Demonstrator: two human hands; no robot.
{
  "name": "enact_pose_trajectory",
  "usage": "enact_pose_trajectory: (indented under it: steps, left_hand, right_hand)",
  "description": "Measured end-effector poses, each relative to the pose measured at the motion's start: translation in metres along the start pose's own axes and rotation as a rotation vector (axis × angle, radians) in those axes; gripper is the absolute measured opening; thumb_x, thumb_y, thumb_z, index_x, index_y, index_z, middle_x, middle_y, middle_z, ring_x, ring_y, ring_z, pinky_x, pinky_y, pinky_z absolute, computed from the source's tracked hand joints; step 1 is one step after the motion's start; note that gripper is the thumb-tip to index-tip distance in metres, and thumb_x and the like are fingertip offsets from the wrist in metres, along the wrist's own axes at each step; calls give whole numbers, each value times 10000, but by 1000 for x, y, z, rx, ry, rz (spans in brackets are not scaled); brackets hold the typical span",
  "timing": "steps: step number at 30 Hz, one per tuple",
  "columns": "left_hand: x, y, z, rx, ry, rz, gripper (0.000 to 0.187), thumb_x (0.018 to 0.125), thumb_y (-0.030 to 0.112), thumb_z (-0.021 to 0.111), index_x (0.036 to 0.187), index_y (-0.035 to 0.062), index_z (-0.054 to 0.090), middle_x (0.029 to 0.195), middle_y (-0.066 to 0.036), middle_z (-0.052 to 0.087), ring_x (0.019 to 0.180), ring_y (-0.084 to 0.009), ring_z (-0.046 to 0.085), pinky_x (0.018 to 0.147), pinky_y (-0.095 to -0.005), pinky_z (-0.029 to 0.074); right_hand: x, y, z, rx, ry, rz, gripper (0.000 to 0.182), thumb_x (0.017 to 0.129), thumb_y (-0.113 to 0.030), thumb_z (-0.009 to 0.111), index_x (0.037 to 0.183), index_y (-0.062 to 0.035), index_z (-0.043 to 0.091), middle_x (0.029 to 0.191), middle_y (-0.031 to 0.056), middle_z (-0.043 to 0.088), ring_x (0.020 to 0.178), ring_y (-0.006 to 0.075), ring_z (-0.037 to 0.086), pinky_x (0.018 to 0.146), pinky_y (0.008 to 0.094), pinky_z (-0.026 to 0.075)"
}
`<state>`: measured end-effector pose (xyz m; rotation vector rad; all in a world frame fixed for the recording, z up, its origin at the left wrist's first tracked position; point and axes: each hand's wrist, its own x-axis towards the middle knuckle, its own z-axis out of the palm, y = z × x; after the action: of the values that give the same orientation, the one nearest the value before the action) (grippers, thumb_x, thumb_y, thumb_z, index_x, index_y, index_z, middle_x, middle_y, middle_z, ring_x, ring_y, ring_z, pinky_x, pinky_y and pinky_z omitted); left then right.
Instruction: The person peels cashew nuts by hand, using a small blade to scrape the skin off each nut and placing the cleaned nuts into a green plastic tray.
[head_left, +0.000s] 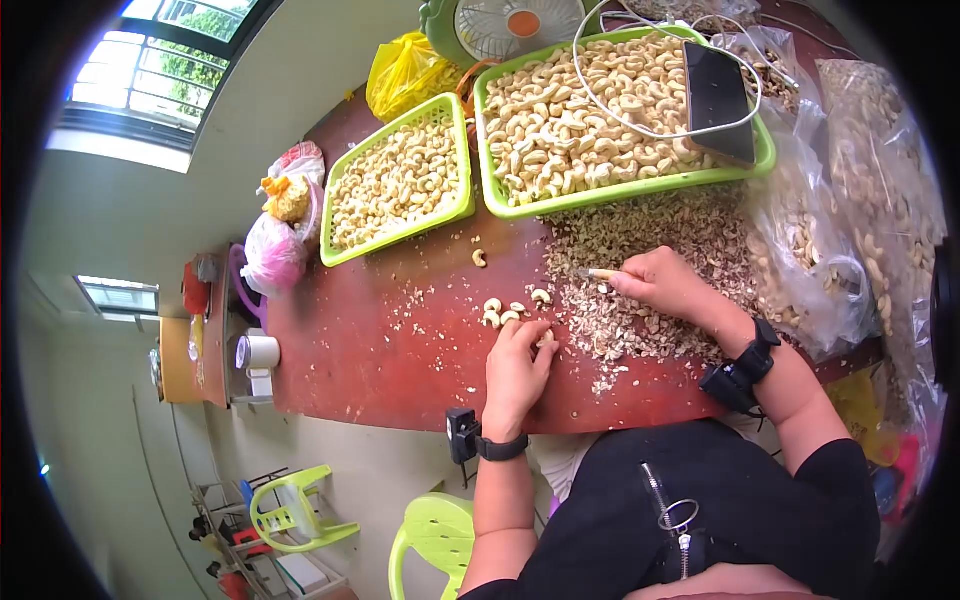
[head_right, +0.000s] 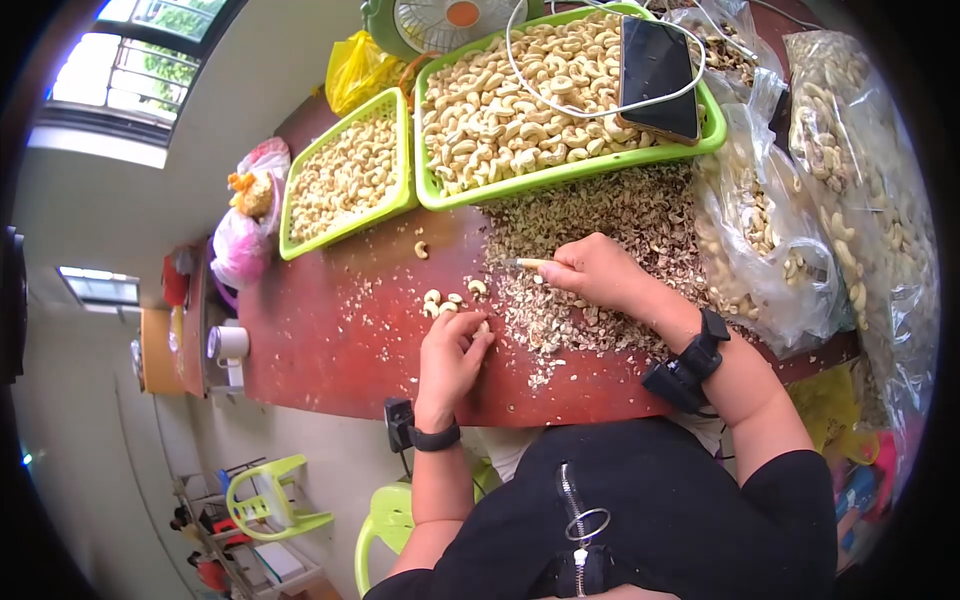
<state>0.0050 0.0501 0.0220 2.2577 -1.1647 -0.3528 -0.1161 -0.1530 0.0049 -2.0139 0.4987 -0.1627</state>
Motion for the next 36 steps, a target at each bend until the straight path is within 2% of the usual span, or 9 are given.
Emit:
enact_pose_trajectory:
  steps: [3, 6, 7, 9, 16, 22, 24, 29, 36]
  left_hand:
    - [0, 2, 1, -245, -26, -87, 208, 721, 40, 620, 920, 2, 578, 792, -36, 573, 614, -76, 508, 556, -203, 425]
    - [-2, 8, 4, -1173, -106, -325, 206, 778, 30, 555, 980, -8, 529, 902, -83, 563, 720, -147, 576, 610, -255, 494]
    - [-2, 10, 5, -1171, -105, -327, 206, 778, 30, 555, 980, -8, 529, 902, -83, 563, 720, -147, 576, 610, -255, 494]
    - [0, 12, 6, -1494, -40, -390, 224, 809, 20, 502, 1030, -15, 484, 921, -120, 560, 741, -170, 582, 619, -260, 505]
    - [0, 16, 11, -1652, -16, -345, 260, 832, 29, 447, 1091, 3, 445, 925, -123, 562, 789, -193, 573, 643, -279, 497]
    - [6, 18, 17, -1735, 24, -460, 254, 823, 32, 473, 1075, 1, 455, 876, -97, 554, 748, -169, 561, 621, -280, 489]
    - [8, 15, 16, -1784, -29, -367, 273, 822, 15, 455, 1095, 14, 466, 914, -108, 552, 729, -167, 530, 594, -259, 461]
    - [10, 14, 7, -1717, -30, -381, 318, 792, -10, 487, 1108, 12, 468, 954, -110, 547, 724, -149, 513, 603, -248, 456]
    - [12, 17, -1, -1430, -91, -185, 489, 671, -77, 609, 1129, -17, 451, 1048, -115, 521, 864, -142, 535, 728, -242, 474]
  right_hand:
    - [-1, -5, -2, 33, -26, 24, 358, 789, -331, 543, 615, -18, 546, 476, 76, 469, 436, 125, 450, 435, 300, 361]
    - [-7, -13, 1, 251, -96, 80, 362, 792, -333, 542, 618, -14, 543, 474, 73, 464, 431, 117, 419, 427, 291, 347]
    - [-8, -14, 3, 254, -97, 79, 362, 792, -333, 542, 618, -14, 543, 474, 73, 464, 431, 117, 419, 427, 291, 347]
    - [-10, -16, 6, 251, -132, 20, 361, 798, -328, 536, 618, -14, 542, 472, 67, 456, 425, 116, 412, 422, 290, 342]
    - [-12, -20, 10, 142, -123, -86, 361, 801, -326, 528, 618, -16, 544, 466, 70, 447, 425, 113, 406, 423, 292, 340]
    - [-14, -20, 17, 135, -134, -139, 374, 801, -331, 519, 600, -15, 534, 467, 91, 445, 417, 132, 398, 420, 300, 333]
    - [-14, -21, 16, 156, -140, -110, 378, 800, -331, 519, 592, -15, 528, 467, 93, 446, 419, 135, 400, 420, 302, 334]
    - [-14, -21, 15, 135, -154, -123, 373, 802, -335, 518, 608, -18, 545, 472, 93, 452, 422, 135, 404, 423, 301, 337]
    - [-14, -22, 17, 123, -214, -152, 365, 802, -337, 523, 635, -16, 570, 480, 84, 463, 429, 127, 409, 426, 298, 344]
